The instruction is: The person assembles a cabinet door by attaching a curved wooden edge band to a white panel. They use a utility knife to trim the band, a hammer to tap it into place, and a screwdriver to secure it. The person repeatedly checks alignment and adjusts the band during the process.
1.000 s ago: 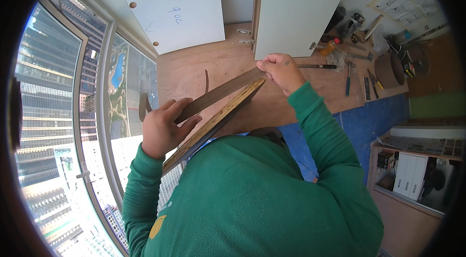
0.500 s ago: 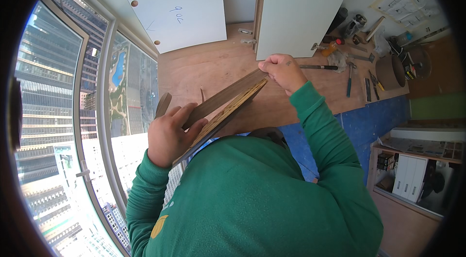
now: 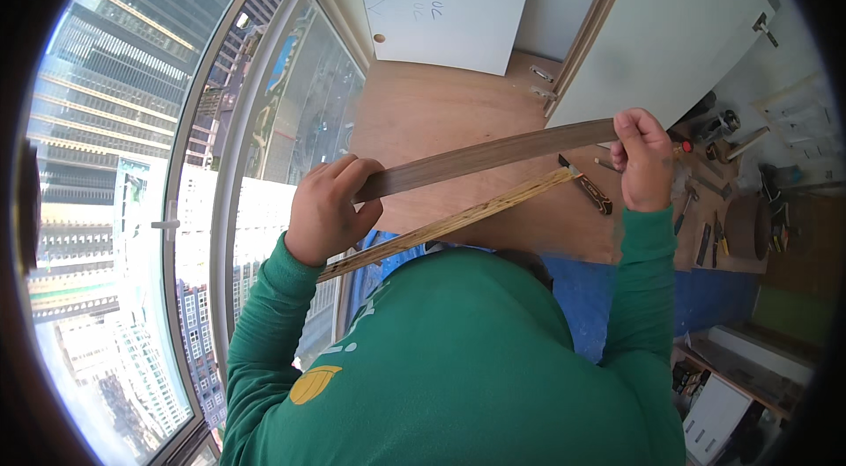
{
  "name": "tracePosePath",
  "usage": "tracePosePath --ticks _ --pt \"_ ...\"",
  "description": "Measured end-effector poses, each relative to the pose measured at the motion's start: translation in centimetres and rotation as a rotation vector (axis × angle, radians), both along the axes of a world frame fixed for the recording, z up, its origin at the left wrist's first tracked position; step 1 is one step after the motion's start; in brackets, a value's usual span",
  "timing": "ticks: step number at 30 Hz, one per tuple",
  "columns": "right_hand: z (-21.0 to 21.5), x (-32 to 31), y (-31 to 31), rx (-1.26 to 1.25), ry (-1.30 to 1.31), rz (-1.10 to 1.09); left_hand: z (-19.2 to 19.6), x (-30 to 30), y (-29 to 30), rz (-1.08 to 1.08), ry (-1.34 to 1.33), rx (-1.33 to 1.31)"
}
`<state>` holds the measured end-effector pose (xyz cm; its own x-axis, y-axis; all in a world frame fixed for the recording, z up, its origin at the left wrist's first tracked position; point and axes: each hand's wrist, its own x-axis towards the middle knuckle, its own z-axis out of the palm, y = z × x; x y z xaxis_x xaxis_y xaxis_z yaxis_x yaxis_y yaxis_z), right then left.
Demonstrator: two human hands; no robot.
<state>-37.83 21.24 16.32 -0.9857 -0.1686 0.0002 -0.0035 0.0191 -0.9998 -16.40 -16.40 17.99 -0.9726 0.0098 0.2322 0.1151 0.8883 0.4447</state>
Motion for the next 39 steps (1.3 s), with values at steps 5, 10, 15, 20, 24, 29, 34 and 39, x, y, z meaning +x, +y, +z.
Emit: tracePosePath --ticks 5,10,15,20,24,29,34,39 --pt "1.8 -1.6 1.0 -0.087 0.191 -0.059 -0.1 2.1 -5.1 -0.028 0.016 0.124" --pt "4.9 -5.1 3.0 -0.133 0.323 -0.154 -2.3 4.7 -9.3 0.111 -0.08 0.205" --pt "9.0 -9.8 9.2 -0.124 0.378 -0.276 -4.0 6.5 -10.4 0.281 -0.035 0.082" --pt "13.7 -14.5 18.8 0.049 0.494 -0.389 -7.9 7.6 -13.2 0.375 0.028 -0.037" --pt "14.8 -19.2 29.4 0.326 0.49 -0.606 -10.8 8.7 -16.1 0.452 -0.092 0.021" --pt "15.4 -19.6 40.8 0.704 0.482 -0.938 -13.5 8.0 -16.5 0.457 -0.095 0.192" --pt "9.7 -17.3 42.5 0.702 0.114 -1.065 -9.2 5.7 -11.3 0.421 -0.036 0.176" --pt "6.1 -15.1 41.4 0.357 0.138 -1.005 -4.6 3.0 -5.9 0.198 0.124 0.059"
